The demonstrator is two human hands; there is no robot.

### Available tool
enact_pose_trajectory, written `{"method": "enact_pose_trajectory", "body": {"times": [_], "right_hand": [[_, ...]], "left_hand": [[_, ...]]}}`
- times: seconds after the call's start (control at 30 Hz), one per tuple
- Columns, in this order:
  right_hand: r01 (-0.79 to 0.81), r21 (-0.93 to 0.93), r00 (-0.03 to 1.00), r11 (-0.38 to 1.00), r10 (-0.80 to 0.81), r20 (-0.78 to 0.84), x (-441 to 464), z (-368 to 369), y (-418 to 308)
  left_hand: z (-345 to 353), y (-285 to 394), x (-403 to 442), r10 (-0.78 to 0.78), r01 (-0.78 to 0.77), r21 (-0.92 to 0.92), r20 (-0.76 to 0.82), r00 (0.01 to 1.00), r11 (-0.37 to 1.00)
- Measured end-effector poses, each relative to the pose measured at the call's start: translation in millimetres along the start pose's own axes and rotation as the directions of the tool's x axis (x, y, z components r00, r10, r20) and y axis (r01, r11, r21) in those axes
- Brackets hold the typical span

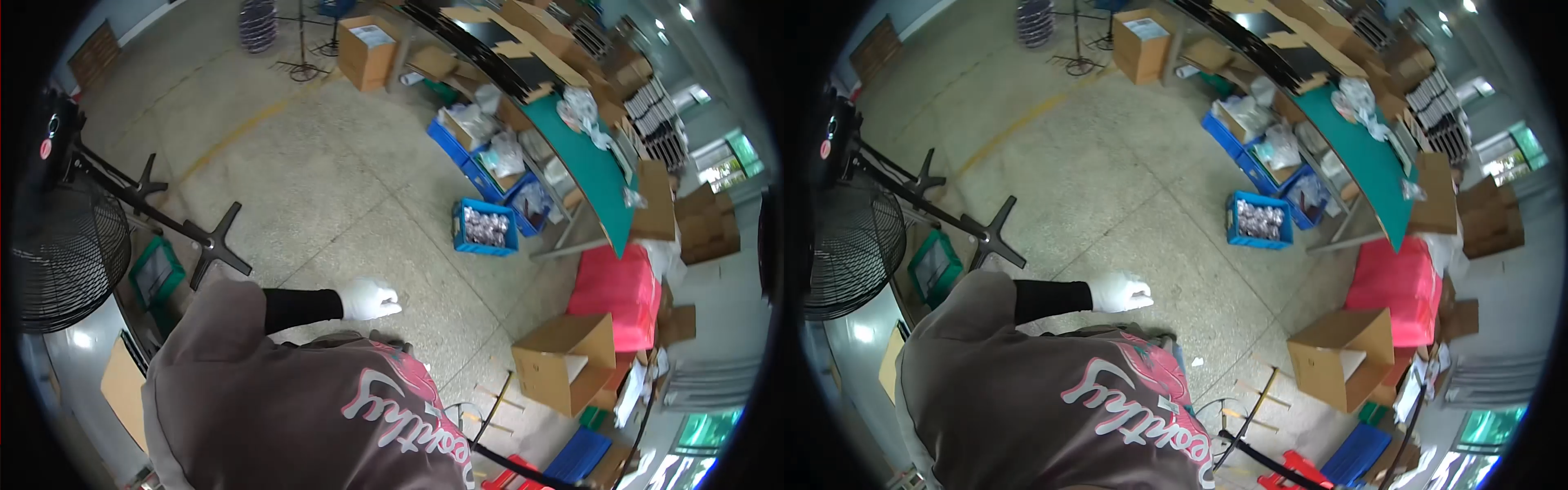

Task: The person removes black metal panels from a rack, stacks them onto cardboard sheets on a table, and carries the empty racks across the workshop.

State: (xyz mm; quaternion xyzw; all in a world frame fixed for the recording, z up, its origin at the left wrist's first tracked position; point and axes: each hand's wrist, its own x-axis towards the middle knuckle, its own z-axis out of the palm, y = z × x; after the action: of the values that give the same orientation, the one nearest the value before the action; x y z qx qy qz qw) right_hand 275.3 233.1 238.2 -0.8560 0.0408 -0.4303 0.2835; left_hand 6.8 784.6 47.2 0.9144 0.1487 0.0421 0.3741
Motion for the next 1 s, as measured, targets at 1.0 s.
{"method": "enact_pose_trajectory", "body": {"times": [1.0], "right_hand": [[-0.727,0.676,0.242,0.115,-0.879,0.410,-422.4,461.1,-846.7]], "left_hand": [[-136.0,-234.2,-152.0,-0.887,0.753,-0.639,-0.425,-0.177,0.156]]}}
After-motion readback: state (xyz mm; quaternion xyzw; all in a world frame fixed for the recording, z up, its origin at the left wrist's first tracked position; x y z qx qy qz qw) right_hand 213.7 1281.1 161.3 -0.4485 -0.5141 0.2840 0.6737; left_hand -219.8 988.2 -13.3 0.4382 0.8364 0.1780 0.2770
